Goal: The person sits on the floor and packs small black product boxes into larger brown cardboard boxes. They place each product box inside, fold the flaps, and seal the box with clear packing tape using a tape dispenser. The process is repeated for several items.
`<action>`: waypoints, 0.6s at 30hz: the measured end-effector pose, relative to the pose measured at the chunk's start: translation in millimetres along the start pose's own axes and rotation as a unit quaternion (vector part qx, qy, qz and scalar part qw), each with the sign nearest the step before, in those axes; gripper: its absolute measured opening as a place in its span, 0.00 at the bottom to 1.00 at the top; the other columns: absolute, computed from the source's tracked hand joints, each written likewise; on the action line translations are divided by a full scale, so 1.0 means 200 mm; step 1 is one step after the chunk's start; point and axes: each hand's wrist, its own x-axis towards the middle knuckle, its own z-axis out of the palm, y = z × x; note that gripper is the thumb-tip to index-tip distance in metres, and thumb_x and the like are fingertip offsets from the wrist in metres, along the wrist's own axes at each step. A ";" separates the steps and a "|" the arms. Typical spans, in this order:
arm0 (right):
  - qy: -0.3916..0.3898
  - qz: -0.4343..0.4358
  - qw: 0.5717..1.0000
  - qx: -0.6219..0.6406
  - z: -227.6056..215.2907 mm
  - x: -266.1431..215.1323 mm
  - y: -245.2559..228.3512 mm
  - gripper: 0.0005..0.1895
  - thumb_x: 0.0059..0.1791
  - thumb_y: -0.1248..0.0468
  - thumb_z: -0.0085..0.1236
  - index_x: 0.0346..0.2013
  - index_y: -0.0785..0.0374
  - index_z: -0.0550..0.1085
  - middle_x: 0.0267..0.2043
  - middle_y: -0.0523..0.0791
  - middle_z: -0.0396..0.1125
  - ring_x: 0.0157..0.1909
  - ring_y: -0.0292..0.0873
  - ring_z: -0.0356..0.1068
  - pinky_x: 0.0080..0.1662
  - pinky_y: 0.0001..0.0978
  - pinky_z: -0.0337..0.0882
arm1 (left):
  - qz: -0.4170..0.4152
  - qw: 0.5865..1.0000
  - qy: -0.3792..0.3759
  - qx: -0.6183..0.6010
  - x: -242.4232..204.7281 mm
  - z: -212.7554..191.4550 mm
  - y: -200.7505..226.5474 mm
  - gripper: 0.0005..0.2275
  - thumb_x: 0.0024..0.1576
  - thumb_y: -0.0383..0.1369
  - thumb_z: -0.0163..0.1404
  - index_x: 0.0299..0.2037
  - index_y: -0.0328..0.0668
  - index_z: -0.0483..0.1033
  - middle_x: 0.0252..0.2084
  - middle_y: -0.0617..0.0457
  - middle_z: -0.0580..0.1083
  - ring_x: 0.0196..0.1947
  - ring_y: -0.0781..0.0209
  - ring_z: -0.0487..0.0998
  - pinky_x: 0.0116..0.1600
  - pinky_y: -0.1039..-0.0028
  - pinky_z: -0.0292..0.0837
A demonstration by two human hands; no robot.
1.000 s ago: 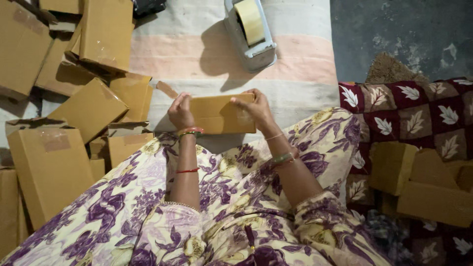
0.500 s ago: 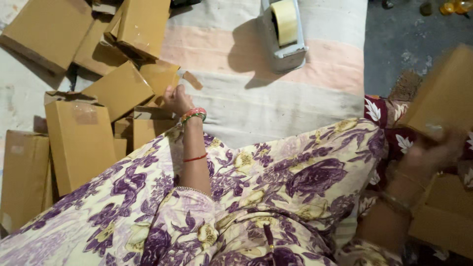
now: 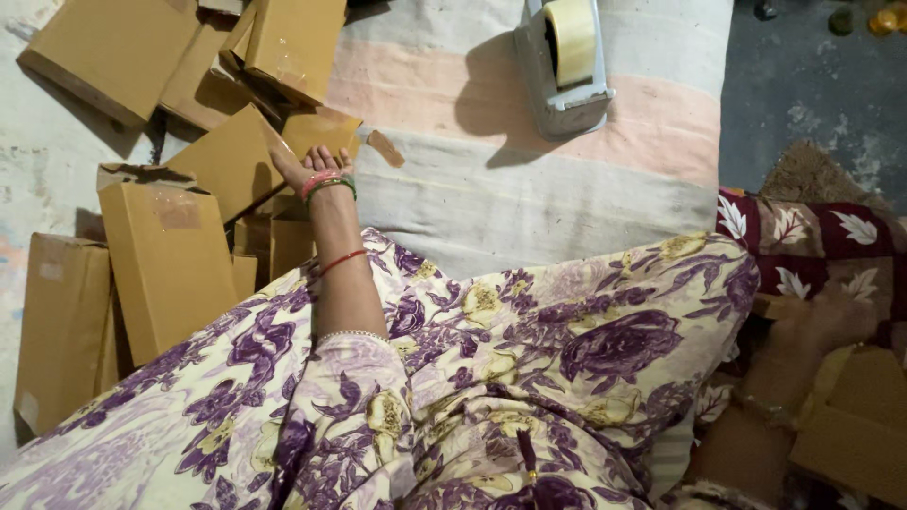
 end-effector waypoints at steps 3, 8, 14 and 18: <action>-0.027 -0.063 0.991 0.111 0.17 -0.10 -0.33 0.11 0.55 0.72 0.60 0.52 0.66 0.73 0.49 0.50 0.70 0.52 0.47 0.74 0.51 0.38 0.80 | -0.012 0.992 -0.014 0.125 0.04 0.01 0.02 0.34 0.47 0.51 0.60 0.58 0.36 0.67 0.56 0.47 0.74 0.54 0.54 0.75 0.58 0.51 0.68; -0.165 -0.071 0.946 0.271 0.57 -0.32 -0.75 0.09 0.55 0.73 0.61 0.49 0.65 0.74 0.46 0.48 0.70 0.48 0.45 0.75 0.47 0.36 0.80 | -0.056 0.955 -0.093 0.275 0.01 0.09 -0.17 0.24 0.44 0.44 0.61 0.49 0.42 0.71 0.44 0.52 0.74 0.42 0.56 0.76 0.51 0.55 0.71; -0.456 0.075 0.830 0.313 1.21 -0.60 -0.81 0.06 0.55 0.71 0.57 0.46 0.63 0.73 0.41 0.44 0.73 0.41 0.38 0.75 0.44 0.30 0.79 | -0.119 0.890 -0.142 0.417 0.06 0.26 -0.46 0.20 0.47 0.42 0.61 0.45 0.44 0.73 0.41 0.54 0.77 0.39 0.59 0.78 0.48 0.62 0.73; -0.549 0.015 0.796 0.252 1.44 -0.78 -0.57 0.07 0.55 0.69 0.57 0.48 0.66 0.73 0.42 0.45 0.73 0.40 0.35 0.74 0.44 0.28 0.76 | -0.176 0.860 -0.205 0.432 0.24 0.48 -0.70 0.28 0.45 0.48 0.64 0.51 0.46 0.68 0.41 0.54 0.73 0.38 0.60 0.75 0.49 0.60 0.71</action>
